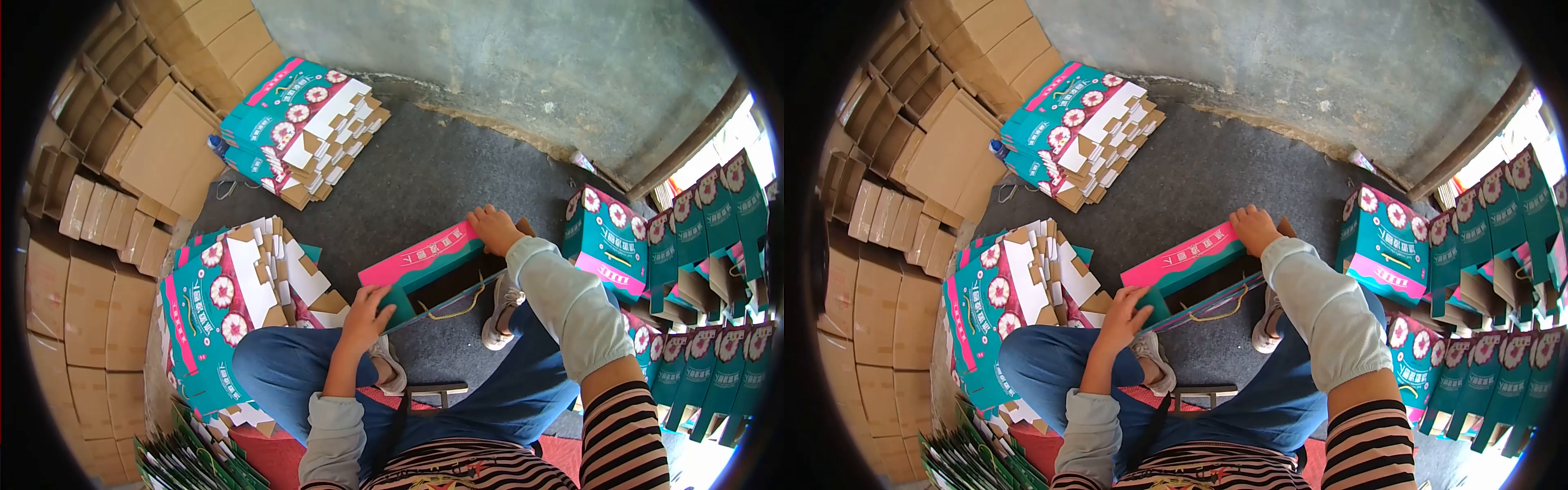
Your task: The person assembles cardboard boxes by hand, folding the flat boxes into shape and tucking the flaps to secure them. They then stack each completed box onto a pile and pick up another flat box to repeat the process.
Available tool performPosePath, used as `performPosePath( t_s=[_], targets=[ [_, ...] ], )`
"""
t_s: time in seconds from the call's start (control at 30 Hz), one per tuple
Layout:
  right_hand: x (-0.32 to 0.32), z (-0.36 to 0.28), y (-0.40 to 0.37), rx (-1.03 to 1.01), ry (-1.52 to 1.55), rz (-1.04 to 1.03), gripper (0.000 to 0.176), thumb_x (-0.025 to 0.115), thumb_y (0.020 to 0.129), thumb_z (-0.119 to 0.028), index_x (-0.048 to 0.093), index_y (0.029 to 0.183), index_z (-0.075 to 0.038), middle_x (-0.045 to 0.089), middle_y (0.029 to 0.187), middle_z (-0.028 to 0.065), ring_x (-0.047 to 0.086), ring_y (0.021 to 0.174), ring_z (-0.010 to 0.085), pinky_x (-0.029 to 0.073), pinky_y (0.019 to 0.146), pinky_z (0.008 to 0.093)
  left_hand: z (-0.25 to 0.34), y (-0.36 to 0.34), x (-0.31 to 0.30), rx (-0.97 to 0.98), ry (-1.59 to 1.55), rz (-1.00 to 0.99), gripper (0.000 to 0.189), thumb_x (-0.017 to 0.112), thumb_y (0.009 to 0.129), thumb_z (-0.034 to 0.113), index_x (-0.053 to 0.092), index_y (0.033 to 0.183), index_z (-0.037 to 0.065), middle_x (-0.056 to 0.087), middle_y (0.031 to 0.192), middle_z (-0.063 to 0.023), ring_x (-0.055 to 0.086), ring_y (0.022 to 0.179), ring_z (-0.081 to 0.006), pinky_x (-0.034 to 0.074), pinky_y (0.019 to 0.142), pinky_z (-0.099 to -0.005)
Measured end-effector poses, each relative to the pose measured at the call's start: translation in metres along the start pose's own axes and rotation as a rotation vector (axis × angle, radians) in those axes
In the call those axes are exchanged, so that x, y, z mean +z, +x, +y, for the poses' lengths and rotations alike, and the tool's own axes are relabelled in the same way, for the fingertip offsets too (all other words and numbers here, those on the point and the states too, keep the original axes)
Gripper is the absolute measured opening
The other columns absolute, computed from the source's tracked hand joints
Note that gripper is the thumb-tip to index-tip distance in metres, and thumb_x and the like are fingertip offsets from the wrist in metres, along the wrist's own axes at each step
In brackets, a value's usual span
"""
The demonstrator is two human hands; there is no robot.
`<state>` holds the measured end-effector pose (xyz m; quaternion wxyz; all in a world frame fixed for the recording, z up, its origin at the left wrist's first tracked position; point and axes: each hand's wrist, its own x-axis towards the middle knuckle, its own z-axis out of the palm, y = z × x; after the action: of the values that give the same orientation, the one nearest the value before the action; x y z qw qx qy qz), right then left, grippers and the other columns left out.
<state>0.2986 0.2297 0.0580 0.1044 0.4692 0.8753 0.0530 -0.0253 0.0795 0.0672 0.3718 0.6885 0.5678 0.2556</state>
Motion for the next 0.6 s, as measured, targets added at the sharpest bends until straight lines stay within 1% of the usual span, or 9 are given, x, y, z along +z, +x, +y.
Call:
performPosePath(
  t_s=[0.1, 0.2, 0.27, 0.33, 0.37, 0.4, 0.5, 0.53, 0.6],
  targets=[
    [-0.005, 0.003, -0.007, -0.015, 0.018, -0.004, 0.07, 0.086, 0.056, -0.025, 0.052, 0.114, -0.006, 0.057, 0.109, 0.0084, 0.056, 0.106, 0.0282, 0.052, 0.08, 0.036, -0.01, 0.009, 0.013, 0.138, 0.49, -0.022, 0.048, 0.067, 0.082, 0.023, 0.054, 0.128, 0.016, 0.038, 0.141, -0.017, 0.055, 0.11, -0.0324, 0.05, 0.083, -0.04],
    [-0.025, 0.007, -0.009, -0.001, 0.039, -0.037, 0.058, 0.082, 0.064, -0.028, 0.056, 0.112, -0.009, 0.056, 0.11, 0.009, 0.054, 0.109, 0.0298, 0.051, 0.082, 0.0386, -0.004, 0.009, 0.01, 0.078, 0.525, -0.091, 0.054, 0.069, 0.079, 0.021, 0.052, 0.131, 0.02, 0.038, 0.141, -0.0169, 0.054, 0.112, -0.0337, 0.05, 0.085, -0.0413],
    [-0.058, 0.016, -0.01, 0.194, 0.056, -0.078, 0.053, 0.075, 0.072, -0.034, 0.055, 0.111, -0.004, 0.06, 0.11, 0.0144, 0.057, 0.106, 0.0339, 0.049, 0.084, 0.0432, -0.006, 0.011, 0.013, 0.072, 0.518, -0.088, 0.056, 0.069, 0.079, 0.021, 0.051, 0.131, 0.02, 0.037, 0.142, -0.017, 0.054, 0.113, -0.0337, 0.05, 0.086, -0.042],
    [-0.068, 0.034, -0.016, 0.458, 0.204, -0.097, 0.044, 0.069, 0.077, -0.038, 0.058, 0.101, -0.002, 0.064, 0.097, 0.017, 0.062, 0.093, 0.0369, 0.05, 0.08, 0.0465, -0.011, 0.011, 0.016, 0.078, 0.492, -0.074, 0.057, 0.069, 0.079, 0.022, 0.05, 0.132, 0.021, 0.036, 0.143, -0.017, 0.054, 0.113, -0.0336, 0.049, 0.086, -0.0425],
    [-0.064, 0.042, -0.026, 0.451, 0.22, -0.055, 0.043, 0.066, 0.08, -0.04, 0.06, 0.096, -0.001, 0.066, 0.09, 0.0196, 0.064, 0.086, 0.039, 0.05, 0.074, 0.0479, -0.015, 0.011, 0.019, 0.084, 0.477, -0.062, 0.057, 0.069, 0.079, 0.022, 0.05, 0.133, 0.022, 0.035, 0.143, -0.0169, 0.054, 0.114, -0.0335, 0.049, 0.087, -0.0426],
    [-0.038, 0.06, -0.028, 0.398, 0.275, -0.061, 0.042, 0.065, 0.083, -0.041, 0.059, 0.091, -0.001, 0.066, 0.088, 0.0178, 0.066, 0.081, 0.0337, 0.052, 0.071, 0.0424, -0.017, 0.01, 0.018, 0.093, 0.467, -0.053, 0.058, 0.069, 0.079, 0.022, 0.049, 0.133, 0.022, 0.035, 0.144, -0.0169, 0.054, 0.114, -0.0335, 0.049, 0.087, -0.0427],
    [-0.068, 0.052, -0.037, 0.443, 0.893, -0.48, 0.046, 0.062, 0.085, -0.044, 0.057, 0.092, 0.0, 0.066, 0.086, 0.0166, 0.067, 0.081, 0.0275, 0.052, 0.07, 0.0393, -0.006, 0.013, 0.012, 0.052, 0.539, -0.117, 0.059, 0.069, 0.079, 0.022, 0.048, 0.135, 0.024, 0.032, 0.146, -0.0167, 0.054, 0.114, -0.0337, 0.049, 0.087, -0.0426],
    [-0.062, 0.048, -0.038, 0.416, 0.962, -0.465, 0.045, 0.061, 0.086, -0.044, 0.056, 0.098, -0.001, 0.065, 0.084, 0.0139, 0.066, 0.079, 0.0237, 0.051, 0.071, 0.0381, -0.003, 0.016, 0.012, 0.038, 0.556, -0.141, 0.059, 0.069, 0.08, 0.022, 0.048, 0.135, 0.024, 0.032, 0.146, -0.0167, 0.054, 0.114, -0.0339, 0.048, 0.087, -0.0423],
    [-0.065, 0.032, -0.037, 0.317, 0.854, -0.483, 0.043, 0.061, 0.087, -0.042, 0.057, 0.104, -0.003, 0.065, 0.089, 0.0153, 0.066, 0.084, 0.0269, 0.051, 0.074, 0.0391, 0.001, 0.018, 0.009, 0.006, 0.59, -0.195, 0.06, 0.069, 0.08, 0.022, 0.047, 0.135, 0.025, 0.031, 0.147, -0.0167, 0.055, 0.113, -0.0341, 0.048, 0.087, -0.0416]
  ],
)
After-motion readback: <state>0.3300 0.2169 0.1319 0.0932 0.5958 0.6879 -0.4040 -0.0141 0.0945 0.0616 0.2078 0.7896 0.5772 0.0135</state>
